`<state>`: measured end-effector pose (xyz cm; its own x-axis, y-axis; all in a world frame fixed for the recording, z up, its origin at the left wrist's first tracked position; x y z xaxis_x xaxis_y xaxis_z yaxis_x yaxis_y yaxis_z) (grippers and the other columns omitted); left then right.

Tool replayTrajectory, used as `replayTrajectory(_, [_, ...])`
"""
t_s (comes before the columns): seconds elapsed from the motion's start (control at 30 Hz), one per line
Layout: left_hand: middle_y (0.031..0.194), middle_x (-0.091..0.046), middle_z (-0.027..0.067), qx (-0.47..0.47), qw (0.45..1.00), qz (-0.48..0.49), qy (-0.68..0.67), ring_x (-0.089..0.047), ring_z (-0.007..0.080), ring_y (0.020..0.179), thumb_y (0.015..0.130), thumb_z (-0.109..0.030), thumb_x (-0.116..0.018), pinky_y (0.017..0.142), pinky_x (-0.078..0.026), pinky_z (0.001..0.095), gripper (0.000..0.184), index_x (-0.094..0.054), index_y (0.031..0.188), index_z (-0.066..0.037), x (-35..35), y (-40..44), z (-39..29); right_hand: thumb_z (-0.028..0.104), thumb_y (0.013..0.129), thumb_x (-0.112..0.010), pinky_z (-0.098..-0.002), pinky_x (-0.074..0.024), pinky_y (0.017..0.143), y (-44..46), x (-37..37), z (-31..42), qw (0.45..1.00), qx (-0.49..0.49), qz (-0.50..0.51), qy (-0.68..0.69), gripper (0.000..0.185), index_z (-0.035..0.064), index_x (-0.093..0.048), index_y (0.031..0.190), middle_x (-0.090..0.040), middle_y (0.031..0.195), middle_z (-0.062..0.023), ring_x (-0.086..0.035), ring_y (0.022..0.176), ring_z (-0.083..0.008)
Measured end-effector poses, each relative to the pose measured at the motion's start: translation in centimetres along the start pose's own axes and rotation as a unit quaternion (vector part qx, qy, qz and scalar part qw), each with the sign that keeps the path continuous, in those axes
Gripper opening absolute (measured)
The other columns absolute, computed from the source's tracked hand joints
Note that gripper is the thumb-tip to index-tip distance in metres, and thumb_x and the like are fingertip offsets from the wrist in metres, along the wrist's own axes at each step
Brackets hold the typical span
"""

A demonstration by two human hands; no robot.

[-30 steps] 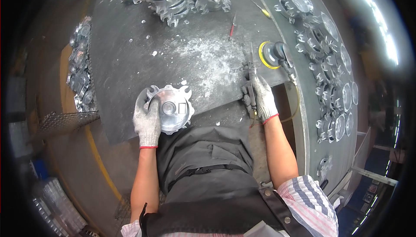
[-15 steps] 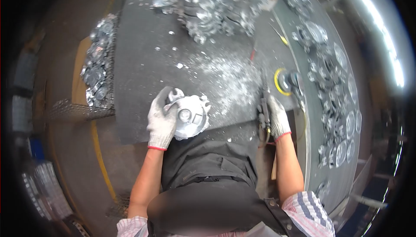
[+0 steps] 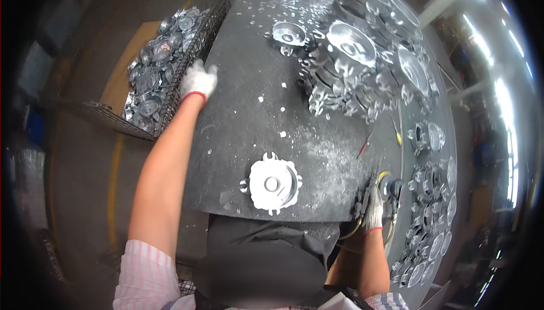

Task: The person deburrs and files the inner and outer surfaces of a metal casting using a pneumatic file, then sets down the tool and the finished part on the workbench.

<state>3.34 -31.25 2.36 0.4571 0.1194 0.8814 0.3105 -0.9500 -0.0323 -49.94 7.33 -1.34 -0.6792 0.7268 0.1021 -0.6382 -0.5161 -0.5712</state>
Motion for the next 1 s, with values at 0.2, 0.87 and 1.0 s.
replayTrajectory(0.2, [0.126,-0.062,0.0236,0.077,0.995,0.036,0.048,-0.066,0.042,0.112,0.1,-0.053,-0.044,0.094,-0.053,0.0538,0.061,-0.042,0.145,-0.012,-1.0,-1.2,-0.2,0.048,0.1,-0.057,-0.0309,-0.0422,0.038,3.2,3.3,-2.5,0.998,-0.032,0.004,0.05,0.027,0.0216,-0.057,0.104,-0.061,0.074,-0.0032,-0.053,0.048,-0.019])
replayTrajectory(0.87, [0.12,-0.064,0.02,0.068,0.994,-0.016,0.083,-0.068,0.038,0.106,0.1,-0.051,-0.047,0.087,-0.057,0.0514,0.059,-0.044,0.14,-0.008,-1.1,-1.0,-0.5,0.059,0.094,-0.062,-0.0348,-0.0454,0.036,2.0,3.3,-2.9,0.989,-0.136,0.004,0.056,0.041,0.0188,-0.055,0.091,-0.06,0.065,-0.0045,-0.055,0.045,-0.023])
replayTrajectory(1.0, [0.12,-0.065,0.0209,0.079,0.994,0.002,0.08,-0.069,0.0392,0.107,0.101,-0.05,-0.047,0.089,-0.057,0.0516,0.059,-0.044,0.142,-0.008,-0.8,-1.3,-0.7,0.058,0.097,-0.058,-0.0322,-0.046,0.037,1.0,1.5,-2.7,0.982,-0.162,0.039,0.084,0.041,0.0171,-0.057,0.093,-0.06,0.067,-0.0038,-0.055,0.045,-0.0213])
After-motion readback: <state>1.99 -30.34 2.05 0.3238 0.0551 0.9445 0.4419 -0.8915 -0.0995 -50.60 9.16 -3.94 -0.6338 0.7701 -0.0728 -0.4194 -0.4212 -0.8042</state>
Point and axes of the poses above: each hand's wrist, its own y-axis towards the middle knuckle, its own x-axis out of the back of the hand, z = x × y, the point moved 9 cm from there along y, towards the middle knuckle
